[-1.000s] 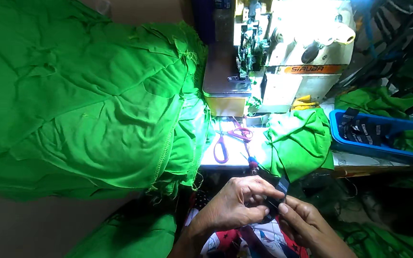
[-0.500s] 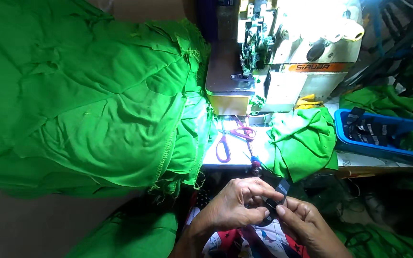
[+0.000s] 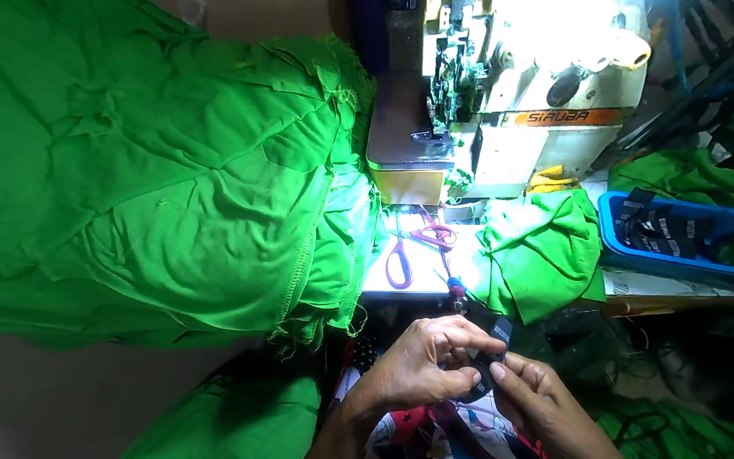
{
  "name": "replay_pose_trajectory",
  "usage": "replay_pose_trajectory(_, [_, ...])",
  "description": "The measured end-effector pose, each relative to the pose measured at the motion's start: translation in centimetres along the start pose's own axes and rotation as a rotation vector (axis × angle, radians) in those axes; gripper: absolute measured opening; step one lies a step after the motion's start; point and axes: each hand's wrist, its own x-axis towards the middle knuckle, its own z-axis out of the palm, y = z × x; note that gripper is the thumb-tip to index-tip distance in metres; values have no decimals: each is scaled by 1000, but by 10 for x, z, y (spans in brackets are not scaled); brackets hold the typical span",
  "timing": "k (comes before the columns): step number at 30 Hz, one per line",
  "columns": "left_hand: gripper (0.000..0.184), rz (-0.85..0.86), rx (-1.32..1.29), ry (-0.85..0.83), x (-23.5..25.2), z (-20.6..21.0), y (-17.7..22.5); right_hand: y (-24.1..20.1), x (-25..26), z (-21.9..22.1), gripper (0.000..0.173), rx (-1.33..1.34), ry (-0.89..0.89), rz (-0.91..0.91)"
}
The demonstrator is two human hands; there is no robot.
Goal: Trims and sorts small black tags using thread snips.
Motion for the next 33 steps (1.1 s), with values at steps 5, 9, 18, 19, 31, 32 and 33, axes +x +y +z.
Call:
replay_pose_trajectory(5, [38, -25, -29, 18, -3, -6, -1, 4, -5, -6, 24, -9, -36, 80])
replay_pose_trajectory(9, [38, -34, -35, -7, -3, -4, 0, 5, -5, -6, 21, 17, -59, 47])
replay_pose_trajectory(18, [38, -52, -31, -39, -1, 3, -1, 2, -2, 0, 20, 34, 25, -41])
replay_pose_trajectory(19, [39, -52, -30, -45, -1, 2, -1, 2, -3, -1, 21, 29, 27, -47])
replay_pose_trajectory(31, [30, 99, 122, -58, 110, 5, 57, -18, -50, -35, 32, 24, 180, -89])
replay_pose_trajectory(32, [30, 156, 201, -68, 133, 10, 62, -19, -52, -36, 33, 18, 199, -89])
replay_pose_trajectory(33, [32, 199, 293, -90, 157, 14, 62, -19, -54, -36, 32, 10, 217, -88])
